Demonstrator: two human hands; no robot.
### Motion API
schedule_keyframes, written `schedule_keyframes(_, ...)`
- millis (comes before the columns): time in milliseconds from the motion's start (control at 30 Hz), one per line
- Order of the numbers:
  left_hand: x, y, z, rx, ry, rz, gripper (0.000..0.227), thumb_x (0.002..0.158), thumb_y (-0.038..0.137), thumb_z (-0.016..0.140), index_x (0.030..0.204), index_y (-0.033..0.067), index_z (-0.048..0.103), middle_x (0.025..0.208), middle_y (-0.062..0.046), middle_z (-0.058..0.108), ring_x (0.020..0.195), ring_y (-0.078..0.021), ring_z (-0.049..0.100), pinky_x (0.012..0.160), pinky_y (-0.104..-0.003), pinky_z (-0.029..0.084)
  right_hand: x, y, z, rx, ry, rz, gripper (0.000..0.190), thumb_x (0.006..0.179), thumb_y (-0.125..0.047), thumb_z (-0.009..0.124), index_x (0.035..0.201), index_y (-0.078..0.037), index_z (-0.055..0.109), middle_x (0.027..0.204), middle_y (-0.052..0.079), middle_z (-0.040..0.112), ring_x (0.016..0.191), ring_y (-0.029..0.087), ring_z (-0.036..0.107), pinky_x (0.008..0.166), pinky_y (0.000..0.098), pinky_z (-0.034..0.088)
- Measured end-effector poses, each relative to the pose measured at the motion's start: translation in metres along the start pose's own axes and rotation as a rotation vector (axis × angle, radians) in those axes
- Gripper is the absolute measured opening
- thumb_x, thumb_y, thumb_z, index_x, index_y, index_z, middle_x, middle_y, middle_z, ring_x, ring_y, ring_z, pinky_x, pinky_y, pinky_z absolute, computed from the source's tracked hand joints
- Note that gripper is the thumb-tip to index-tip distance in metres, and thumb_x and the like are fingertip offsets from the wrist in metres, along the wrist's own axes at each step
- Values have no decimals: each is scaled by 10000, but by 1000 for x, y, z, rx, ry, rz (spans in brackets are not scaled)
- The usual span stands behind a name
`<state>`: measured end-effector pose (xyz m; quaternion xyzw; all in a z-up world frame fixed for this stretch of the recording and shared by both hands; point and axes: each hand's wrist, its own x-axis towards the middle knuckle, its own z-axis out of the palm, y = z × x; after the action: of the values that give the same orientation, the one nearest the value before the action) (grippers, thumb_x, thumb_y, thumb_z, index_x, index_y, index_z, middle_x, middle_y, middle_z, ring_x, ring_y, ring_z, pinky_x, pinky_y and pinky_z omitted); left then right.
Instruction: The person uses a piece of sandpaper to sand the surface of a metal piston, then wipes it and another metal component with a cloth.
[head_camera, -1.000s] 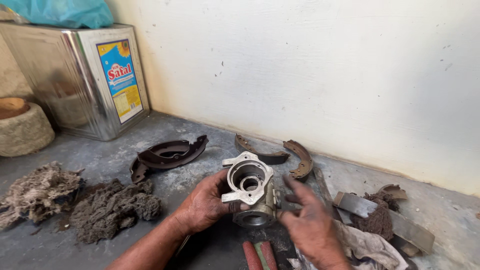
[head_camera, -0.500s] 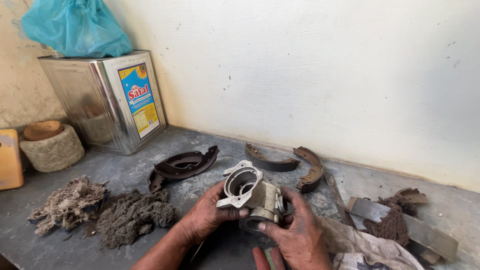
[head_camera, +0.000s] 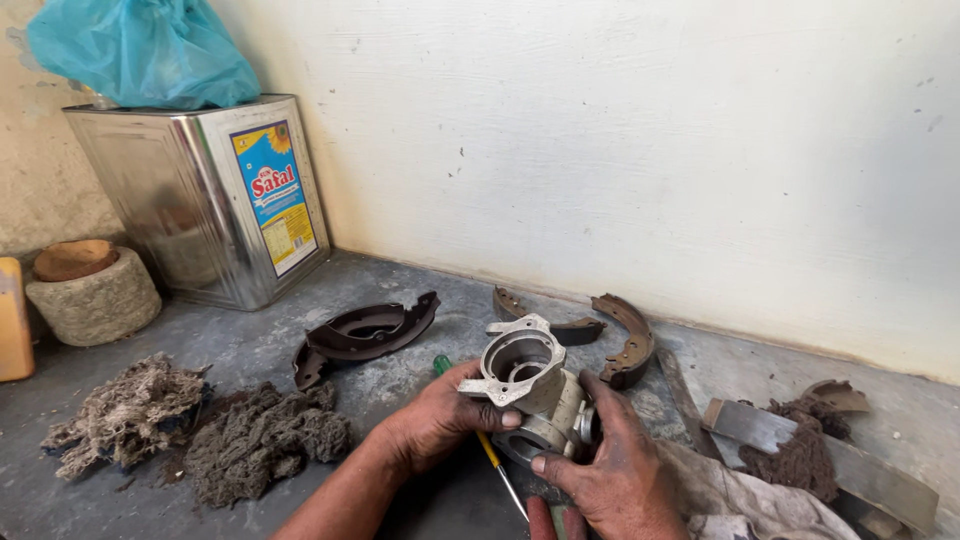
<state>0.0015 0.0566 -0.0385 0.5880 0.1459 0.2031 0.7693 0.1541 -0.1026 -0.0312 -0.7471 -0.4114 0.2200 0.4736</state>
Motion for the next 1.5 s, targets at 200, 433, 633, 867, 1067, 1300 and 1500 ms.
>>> schedule_keyframes(200,-17,12,-2,386,185,-84,943,570,294,898,1421,80,553,1312,-149,709,1276,-270,611,1143,-434,415,-1,-3,-1,-66,16,58,1109,618,-245,996,1552,-193,400,1453,83,507,1369,237,540,1142,376,468)
schedule_keyframes(433,-56,25,-26,1210,93,-123,1087,677,495,816,1561,80,339,1567,-188,462,1471,-313,439,1246,-441,340,-2,-3,1,-30,41,-8,1086,597,-245,982,1533,-182,435,1437,93,530,1371,246,533,1148,375,443)
schedule_keyframes(633,-63,30,-2,736,334,-76,1151,695,413,846,1624,161,215,1640,-95,373,1527,-257,349,1238,-436,272,-7,-2,-3,-218,82,0,1130,585,-362,1012,1529,-168,421,1441,97,504,1367,272,517,1137,404,439)
schedule_keyframes(867,-30,1,41,-128,369,233,1051,685,128,860,1563,68,288,1488,-175,568,1388,-313,537,1158,-419,403,-1,0,5,-267,140,-51,1186,487,-419,1026,1508,-202,462,1394,107,520,1345,283,515,1105,440,456)
schedule_keyframes(1067,-23,-4,52,-305,227,248,794,699,87,841,1426,8,530,1286,-150,692,1214,-280,643,1086,-413,486,7,6,-1,-405,86,-42,1210,526,-504,1039,1522,-206,422,1445,99,505,1381,286,447,1147,469,392)
schedule_keyframes(1300,-19,-5,50,-356,246,172,677,712,64,809,1349,23,583,1170,-123,735,1141,-280,666,1054,-445,504,11,18,0,-298,79,-89,1210,521,-475,1008,1520,-152,408,1397,138,498,1368,305,488,1141,485,429)
schedule_keyframes(1500,-9,-5,35,-448,126,82,674,717,56,790,1356,2,583,1163,-166,725,1133,-318,680,1072,-487,497,22,31,2,-263,-18,-39,1267,564,-449,1042,1562,-123,332,1487,200,416,1399,357,440,1157,499,407)
